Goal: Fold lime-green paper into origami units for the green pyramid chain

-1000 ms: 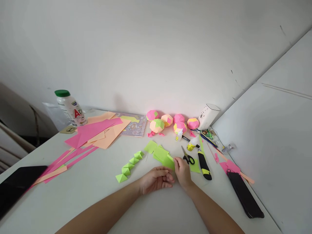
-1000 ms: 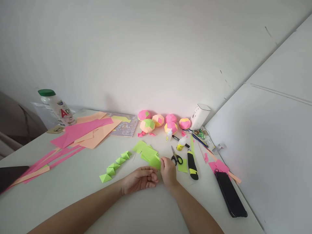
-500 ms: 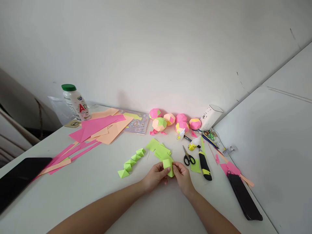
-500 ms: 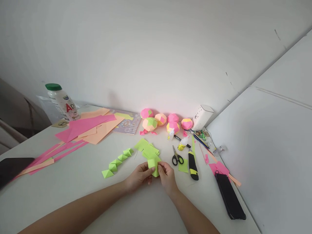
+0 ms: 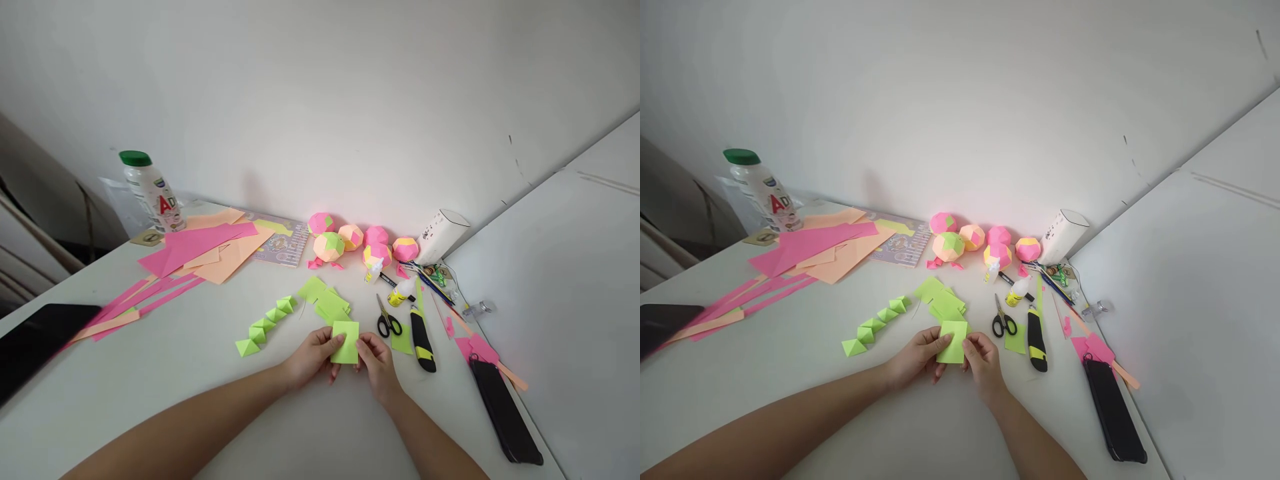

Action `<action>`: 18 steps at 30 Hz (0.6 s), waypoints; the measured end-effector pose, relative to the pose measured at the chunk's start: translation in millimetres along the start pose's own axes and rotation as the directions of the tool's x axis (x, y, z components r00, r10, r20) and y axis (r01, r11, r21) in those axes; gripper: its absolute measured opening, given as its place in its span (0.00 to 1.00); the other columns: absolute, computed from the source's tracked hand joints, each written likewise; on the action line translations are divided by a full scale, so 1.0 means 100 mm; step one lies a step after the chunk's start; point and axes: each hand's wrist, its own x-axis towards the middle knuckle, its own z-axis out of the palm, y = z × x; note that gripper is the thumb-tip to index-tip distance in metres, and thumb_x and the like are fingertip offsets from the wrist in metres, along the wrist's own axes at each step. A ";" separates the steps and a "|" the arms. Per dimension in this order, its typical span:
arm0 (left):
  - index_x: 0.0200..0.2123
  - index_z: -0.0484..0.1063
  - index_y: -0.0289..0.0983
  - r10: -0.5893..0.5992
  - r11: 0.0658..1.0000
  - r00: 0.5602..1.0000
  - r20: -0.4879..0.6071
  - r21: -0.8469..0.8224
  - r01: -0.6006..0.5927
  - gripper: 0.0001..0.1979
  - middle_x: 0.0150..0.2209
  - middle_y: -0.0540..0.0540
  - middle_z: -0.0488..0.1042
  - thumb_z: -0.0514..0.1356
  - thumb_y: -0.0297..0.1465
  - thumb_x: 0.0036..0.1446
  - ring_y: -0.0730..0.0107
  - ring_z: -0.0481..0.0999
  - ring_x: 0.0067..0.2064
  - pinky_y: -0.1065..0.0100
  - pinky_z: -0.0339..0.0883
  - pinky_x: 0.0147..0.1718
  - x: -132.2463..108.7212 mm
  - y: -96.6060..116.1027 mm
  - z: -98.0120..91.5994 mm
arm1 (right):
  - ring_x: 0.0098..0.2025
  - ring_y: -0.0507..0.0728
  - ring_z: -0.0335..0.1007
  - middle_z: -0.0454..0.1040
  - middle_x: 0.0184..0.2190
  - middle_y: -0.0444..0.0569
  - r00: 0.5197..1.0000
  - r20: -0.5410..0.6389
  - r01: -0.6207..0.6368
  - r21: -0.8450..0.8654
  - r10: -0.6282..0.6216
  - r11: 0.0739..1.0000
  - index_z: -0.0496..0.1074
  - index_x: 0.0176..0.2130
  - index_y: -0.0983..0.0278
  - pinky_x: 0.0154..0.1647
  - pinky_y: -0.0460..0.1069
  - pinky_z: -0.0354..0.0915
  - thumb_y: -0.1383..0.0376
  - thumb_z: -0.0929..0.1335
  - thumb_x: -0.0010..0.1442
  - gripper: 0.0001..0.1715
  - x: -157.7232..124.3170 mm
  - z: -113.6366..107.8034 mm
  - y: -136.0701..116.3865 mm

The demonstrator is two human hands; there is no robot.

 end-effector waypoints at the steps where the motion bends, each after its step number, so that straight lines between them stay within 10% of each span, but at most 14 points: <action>1: 0.28 0.62 0.35 -0.004 1.000 1.000 0.007 -0.007 0.004 0.17 0.18 0.52 0.69 0.58 0.44 0.52 0.78 0.65 0.14 0.76 0.61 0.11 0.00 0.00 -0.01 | 0.19 0.48 0.58 0.62 0.16 0.39 1.000 0.005 0.008 -0.003 -0.008 1.000 0.67 0.29 0.65 0.21 0.44 0.58 0.58 0.67 0.55 0.13 -0.01 0.00 0.00; 11: 0.34 0.62 0.34 -0.029 0.998 0.998 0.060 -0.061 0.033 0.15 0.20 0.47 0.73 0.56 0.41 0.55 0.72 0.71 0.16 0.76 0.61 0.11 -0.01 0.03 -0.02 | 0.24 0.51 0.66 0.69 0.34 0.46 0.995 0.070 0.068 0.116 -0.077 0.991 0.58 0.52 0.58 0.23 0.47 0.62 0.63 0.63 0.58 0.21 -0.05 0.04 0.01; 18: 0.32 0.64 0.33 -0.049 0.993 0.997 0.056 -0.103 0.055 0.12 0.20 0.47 0.72 0.55 0.37 0.56 0.72 0.71 0.16 0.75 0.63 0.11 0.02 -0.01 -0.05 | 0.25 0.50 0.66 0.61 0.40 0.49 0.948 0.183 0.270 -0.029 -0.260 0.962 0.70 0.35 0.62 0.22 0.47 0.66 0.63 0.68 0.54 0.06 -0.05 0.09 -0.02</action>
